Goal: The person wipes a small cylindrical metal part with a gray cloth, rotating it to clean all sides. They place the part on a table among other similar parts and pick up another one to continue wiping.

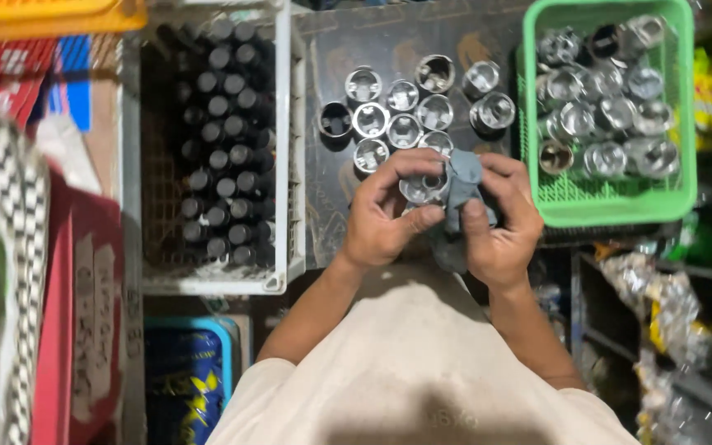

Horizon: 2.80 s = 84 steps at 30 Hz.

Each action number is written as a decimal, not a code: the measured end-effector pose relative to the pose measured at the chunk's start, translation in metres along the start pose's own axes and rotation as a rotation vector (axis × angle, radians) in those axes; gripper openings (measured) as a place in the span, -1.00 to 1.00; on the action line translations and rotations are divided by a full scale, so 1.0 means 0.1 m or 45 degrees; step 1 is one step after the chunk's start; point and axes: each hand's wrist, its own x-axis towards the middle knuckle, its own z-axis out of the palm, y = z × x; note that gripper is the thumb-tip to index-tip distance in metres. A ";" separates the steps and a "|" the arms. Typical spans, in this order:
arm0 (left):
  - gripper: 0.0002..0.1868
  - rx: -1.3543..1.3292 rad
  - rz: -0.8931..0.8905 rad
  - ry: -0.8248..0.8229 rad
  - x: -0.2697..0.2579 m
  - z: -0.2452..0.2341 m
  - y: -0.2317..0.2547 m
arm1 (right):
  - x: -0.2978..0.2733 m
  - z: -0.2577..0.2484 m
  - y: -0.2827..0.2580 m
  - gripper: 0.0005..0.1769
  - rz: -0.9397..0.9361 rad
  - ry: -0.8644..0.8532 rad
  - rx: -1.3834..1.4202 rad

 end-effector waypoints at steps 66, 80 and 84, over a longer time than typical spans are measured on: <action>-0.27 0.474 -0.346 -0.686 0.58 -0.13 0.27 | -0.06 -0.08 0.07 -0.51 0.389 0.010 0.354; -0.19 0.008 -0.516 -0.391 0.48 -0.38 -0.07 | 0.04 -0.06 0.42 -0.81 0.401 -0.161 0.200; -0.26 0.040 -0.476 -0.369 0.47 -0.37 0.05 | 0.02 -0.04 0.54 -0.74 0.392 -0.254 0.219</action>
